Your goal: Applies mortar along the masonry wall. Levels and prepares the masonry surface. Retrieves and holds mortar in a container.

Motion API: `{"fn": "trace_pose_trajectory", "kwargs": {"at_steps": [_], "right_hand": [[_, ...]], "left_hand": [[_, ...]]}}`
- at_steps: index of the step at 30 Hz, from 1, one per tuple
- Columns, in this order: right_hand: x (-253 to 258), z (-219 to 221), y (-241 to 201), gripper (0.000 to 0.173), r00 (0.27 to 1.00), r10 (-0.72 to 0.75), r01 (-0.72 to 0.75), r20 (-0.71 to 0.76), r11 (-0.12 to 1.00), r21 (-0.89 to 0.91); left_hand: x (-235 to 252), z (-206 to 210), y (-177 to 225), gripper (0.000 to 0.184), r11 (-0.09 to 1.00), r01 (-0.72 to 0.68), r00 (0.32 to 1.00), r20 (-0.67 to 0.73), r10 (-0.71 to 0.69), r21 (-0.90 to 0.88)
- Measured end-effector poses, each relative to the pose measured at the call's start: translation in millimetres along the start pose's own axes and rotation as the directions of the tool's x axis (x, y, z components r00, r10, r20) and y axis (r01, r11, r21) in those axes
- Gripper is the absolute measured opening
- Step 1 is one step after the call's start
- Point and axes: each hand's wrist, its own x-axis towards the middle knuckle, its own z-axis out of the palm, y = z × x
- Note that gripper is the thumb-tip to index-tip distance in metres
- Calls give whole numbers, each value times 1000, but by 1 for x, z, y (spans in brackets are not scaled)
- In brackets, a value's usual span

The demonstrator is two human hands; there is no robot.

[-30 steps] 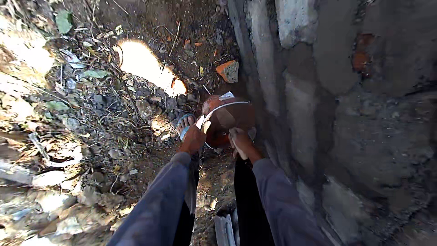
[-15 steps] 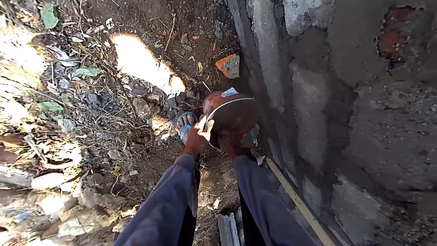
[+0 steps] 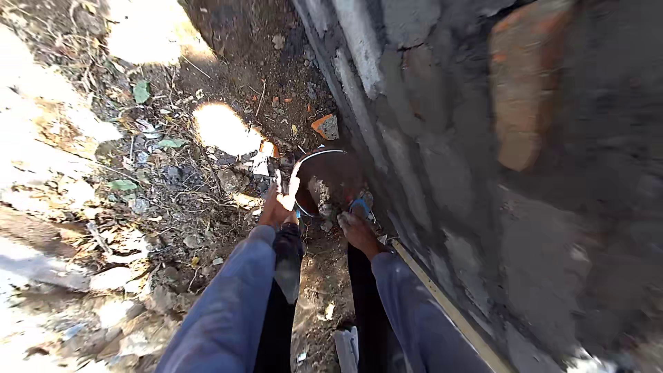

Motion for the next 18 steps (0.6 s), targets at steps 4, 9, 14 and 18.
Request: {"fn": "trace_pose_trajectory", "kwargs": {"at_steps": [4,9,14,18], "right_hand": [[-93,-30,-24,44,999,-25,21,-32,994,-108],[-238,-74,-49,46,994,-94,103,55,975,-195],[-369,-136,-40,41,977,-177,192,115,972,-133],[-472,-197,-23,45,966,-259,256,-7,958,-128]], "left_hand": [[-89,-74,66,56,985,-108,984,-124,125,132],[-220,-143,185,47,885,-336,868,-258,424,323],[-310,-147,372,47,458,-706,462,-139,876,540],[-320,-99,516,48,246,-800,461,299,836,547]]}}
